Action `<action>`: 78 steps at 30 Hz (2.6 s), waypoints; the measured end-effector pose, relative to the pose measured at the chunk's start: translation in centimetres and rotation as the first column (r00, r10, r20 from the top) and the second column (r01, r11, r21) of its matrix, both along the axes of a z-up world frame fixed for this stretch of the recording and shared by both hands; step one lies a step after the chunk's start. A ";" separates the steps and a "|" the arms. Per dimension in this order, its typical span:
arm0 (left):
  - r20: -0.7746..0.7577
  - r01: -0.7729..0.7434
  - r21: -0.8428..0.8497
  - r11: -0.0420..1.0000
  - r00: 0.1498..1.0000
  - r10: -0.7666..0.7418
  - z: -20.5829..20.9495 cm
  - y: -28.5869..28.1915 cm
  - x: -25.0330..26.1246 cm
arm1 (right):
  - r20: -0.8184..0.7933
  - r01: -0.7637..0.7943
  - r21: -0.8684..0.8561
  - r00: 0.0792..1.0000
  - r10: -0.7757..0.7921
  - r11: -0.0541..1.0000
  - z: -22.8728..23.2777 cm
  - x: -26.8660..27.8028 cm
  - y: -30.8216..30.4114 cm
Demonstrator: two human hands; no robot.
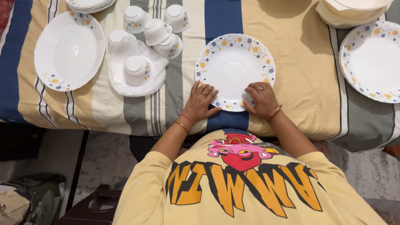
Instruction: The person wipes several plates with a cloth and places them back on a table, then removes protective paper from a box.
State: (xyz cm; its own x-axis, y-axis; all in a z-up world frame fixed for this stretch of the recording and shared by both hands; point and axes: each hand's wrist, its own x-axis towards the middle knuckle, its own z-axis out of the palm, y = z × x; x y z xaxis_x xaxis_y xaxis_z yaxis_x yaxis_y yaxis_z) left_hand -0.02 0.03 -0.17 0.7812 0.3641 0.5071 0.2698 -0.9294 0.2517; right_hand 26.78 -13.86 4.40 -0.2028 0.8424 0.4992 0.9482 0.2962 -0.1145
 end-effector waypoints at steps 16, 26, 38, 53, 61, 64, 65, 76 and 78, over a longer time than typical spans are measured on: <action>-0.058 -0.005 0.006 1.000 0.998 0.005 0.0 0.1 0.0 | -0.087 0.011 -0.115 0.996 -0.021 0.993 -0.4 0.1 -0.1; 0.014 -0.011 0.064 0.998 1.000 0.010 0.0 -0.1 0.0 | -0.172 -0.012 -0.053 0.985 0.003 0.999 -1.2 0.6 -0.1; 0.253 -0.327 -0.322 0.888 0.874 0.414 -0.2 -1.0 0.1 | -0.372 0.177 0.100 0.919 -0.128 0.979 -1.3 0.6 -0.3; 0.319 0.051 -0.901 0.430 0.750 0.579 -11.0 1.3 5.7 | -0.843 0.240 -0.392 0.294 -0.451 0.888 -9.6 10.2 1.2; 0.544 0.423 -0.836 0.350 0.550 0.634 -5.3 2.1 -1.5 | -0.968 -0.015 -0.219 0.126 -0.216 0.976 -2.8 3.2 3.6; 0.600 0.501 -0.778 0.378 0.419 0.681 -1.3 3.8 -6.6 | -0.996 -0.217 -0.088 0.025 -0.084 0.972 -0.3 0.3 6.9; 0.622 0.499 -0.756 0.422 0.352 0.699 -0.3 4.4 -8.5 | -0.996 -0.226 -0.083 0.030 -0.078 0.971 0.4 -0.5 7.6; 0.519 0.265 -0.804 0.533 -0.126 0.845 2.4 10.9 -26.3 | -0.971 -0.260 -0.233 0.120 -0.208 0.937 -1.3 -0.5 11.0; 0.502 0.270 -0.801 0.535 -0.185 0.845 2.2 12.0 -27.7 | -0.971 -0.251 -0.233 0.116 -0.210 0.939 -2.0 0.5 10.6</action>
State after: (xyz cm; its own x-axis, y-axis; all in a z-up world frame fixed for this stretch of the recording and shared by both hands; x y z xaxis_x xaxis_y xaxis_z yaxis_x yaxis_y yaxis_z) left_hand -27.74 12.05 1.99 -0.5251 0.8485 -0.0654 -0.5387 -0.2719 0.7974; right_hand 27.32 -3.28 2.38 0.2447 0.9692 0.0285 -0.0740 0.0480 -0.9961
